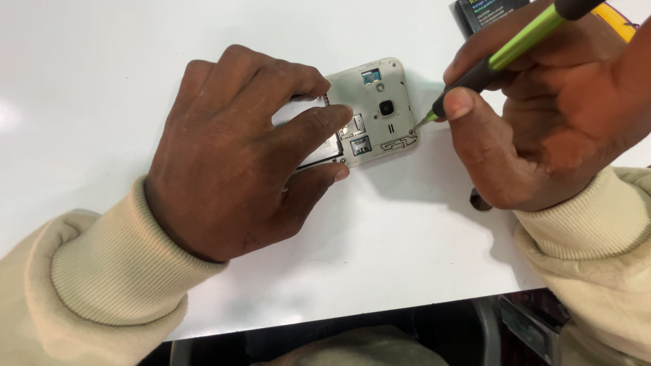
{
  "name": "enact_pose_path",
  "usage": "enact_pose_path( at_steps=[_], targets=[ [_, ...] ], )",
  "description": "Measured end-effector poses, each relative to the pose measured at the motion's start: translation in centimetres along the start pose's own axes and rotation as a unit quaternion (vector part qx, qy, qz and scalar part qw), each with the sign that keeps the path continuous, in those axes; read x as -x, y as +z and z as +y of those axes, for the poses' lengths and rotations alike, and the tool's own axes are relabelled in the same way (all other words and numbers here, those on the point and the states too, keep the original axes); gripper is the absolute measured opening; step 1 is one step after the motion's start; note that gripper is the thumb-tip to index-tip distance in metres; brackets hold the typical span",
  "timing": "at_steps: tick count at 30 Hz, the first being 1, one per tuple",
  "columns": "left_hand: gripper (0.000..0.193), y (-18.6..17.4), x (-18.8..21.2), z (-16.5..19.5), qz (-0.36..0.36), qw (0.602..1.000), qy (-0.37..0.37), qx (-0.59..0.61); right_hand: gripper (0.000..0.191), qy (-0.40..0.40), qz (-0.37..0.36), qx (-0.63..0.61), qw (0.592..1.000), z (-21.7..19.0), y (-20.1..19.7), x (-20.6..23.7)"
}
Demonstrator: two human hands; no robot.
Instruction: The person cleans the internal components of a disassembled smartphone using a toothbrush, then reassembles the phone by placing the back cover and tightening screws with a screwdriver. The person also handles a cracked tablet, prying at its edges with a screwdriver.
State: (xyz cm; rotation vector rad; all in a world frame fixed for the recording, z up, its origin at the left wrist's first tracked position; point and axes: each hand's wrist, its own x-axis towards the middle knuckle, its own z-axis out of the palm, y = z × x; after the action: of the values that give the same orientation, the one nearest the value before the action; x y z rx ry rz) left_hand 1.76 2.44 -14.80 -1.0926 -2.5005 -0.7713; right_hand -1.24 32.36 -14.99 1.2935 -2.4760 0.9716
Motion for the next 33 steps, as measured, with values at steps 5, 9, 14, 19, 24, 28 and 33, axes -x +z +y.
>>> enact_pose_path(
  at_steps=[5,9,14,19,24,28,33],
  targets=[
    [0.044,0.0,-0.1,0.1,0.0,1.0,-0.004,-0.004,0.091,-0.015,-0.021,0.011,1.0,-0.5,-0.6,-0.7],
    [0.043,0.0,0.0,0.2,-0.003,1.0,-0.008,-0.01,0.094,-0.014,-0.038,0.015,0.999,-1.1,-1.5,-0.8],
    [0.043,0.1,0.0,0.1,-0.002,1.0,-0.006,-0.011,0.087,-0.024,-0.056,0.011,0.998,-1.3,-1.8,-1.2],
    [0.045,0.1,0.0,0.1,0.001,1.0,-0.009,-0.008,0.082,-0.041,-0.065,0.013,0.997,-1.3,-1.7,-1.7],
    [0.044,0.1,0.1,0.1,-0.002,1.0,-0.012,-0.008,0.076,-0.048,-0.092,0.004,0.995,-1.6,-2.6,-1.2],
    [0.044,0.1,0.1,0.1,-0.004,1.0,-0.015,-0.009,0.075,-0.023,-0.086,0.016,0.996,-1.8,-2.5,-0.5],
    [0.045,0.1,0.1,0.2,-0.004,1.0,-0.016,-0.011,0.084,-0.007,-0.046,0.036,0.998,-1.2,-2.1,-0.6]
  ],
)
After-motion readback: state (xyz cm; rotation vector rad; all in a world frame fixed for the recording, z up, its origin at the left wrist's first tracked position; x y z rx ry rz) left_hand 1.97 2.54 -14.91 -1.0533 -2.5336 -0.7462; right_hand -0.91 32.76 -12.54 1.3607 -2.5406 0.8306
